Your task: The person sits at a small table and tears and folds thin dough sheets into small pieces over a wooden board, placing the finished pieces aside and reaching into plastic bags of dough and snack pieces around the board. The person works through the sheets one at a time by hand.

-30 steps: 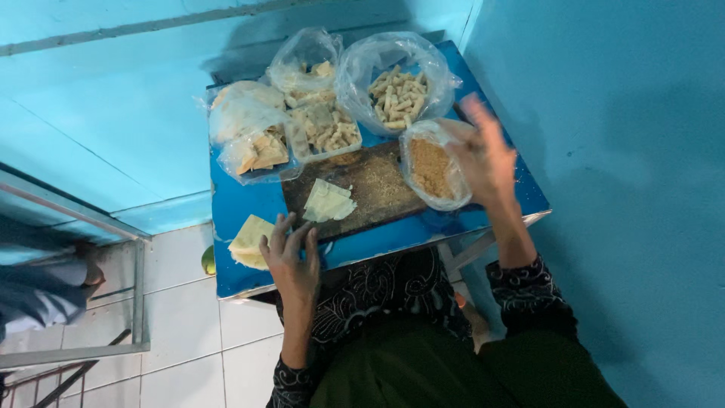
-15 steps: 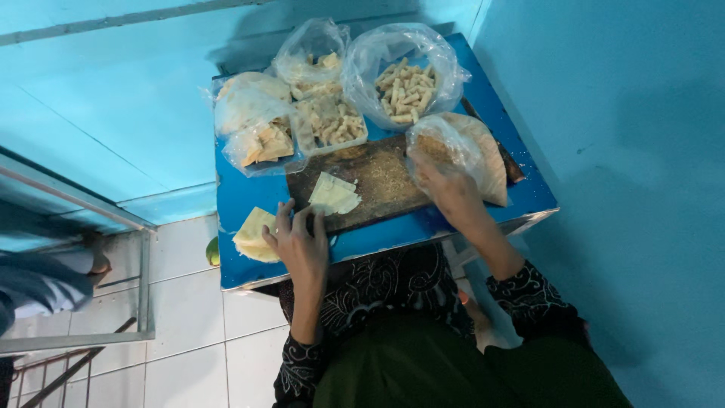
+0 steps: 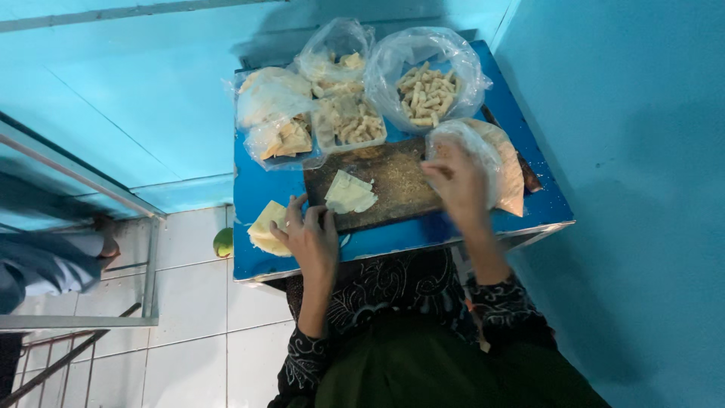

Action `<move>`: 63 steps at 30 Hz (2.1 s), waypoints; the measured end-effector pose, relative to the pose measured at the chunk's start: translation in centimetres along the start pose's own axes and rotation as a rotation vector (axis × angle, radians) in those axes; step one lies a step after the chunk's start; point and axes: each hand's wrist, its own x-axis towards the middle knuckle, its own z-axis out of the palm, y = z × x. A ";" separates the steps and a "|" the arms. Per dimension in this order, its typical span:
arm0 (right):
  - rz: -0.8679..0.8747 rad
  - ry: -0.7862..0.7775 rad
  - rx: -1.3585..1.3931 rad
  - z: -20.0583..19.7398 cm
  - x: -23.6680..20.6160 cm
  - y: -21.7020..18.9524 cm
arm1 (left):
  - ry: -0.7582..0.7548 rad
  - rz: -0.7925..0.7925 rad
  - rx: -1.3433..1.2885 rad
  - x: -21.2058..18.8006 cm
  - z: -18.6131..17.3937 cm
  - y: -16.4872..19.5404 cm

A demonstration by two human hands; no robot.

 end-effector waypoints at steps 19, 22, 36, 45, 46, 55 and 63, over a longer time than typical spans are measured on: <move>-0.395 -0.067 -0.420 6.7 -1.9 -2.8 | 0.025 0.067 -0.160 0.5 0.1 1.3; -0.376 -0.092 -0.331 7.3 -2.1 -3.0 | 0.047 0.091 -0.163 0.5 0.6 1.8; -0.074 -0.240 0.327 9.8 -2.3 -2.0 | 0.107 0.134 -0.068 0.7 1.0 1.5; -0.241 -0.234 0.007 10.1 -2.3 -2.1 | 0.018 0.170 -0.010 0.9 -0.5 1.8; -0.326 -0.232 -0.077 9.8 -2.1 -2.1 | 0.002 0.200 0.023 0.9 -0.8 1.8; -0.600 -0.465 -0.167 6.9 0.5 -1.9 | -0.138 0.416 0.172 2.7 -0.1 -0.7; -0.630 -0.391 -0.327 9.3 1.9 0.2 | -0.290 0.284 -0.116 4.2 -0.2 -1.7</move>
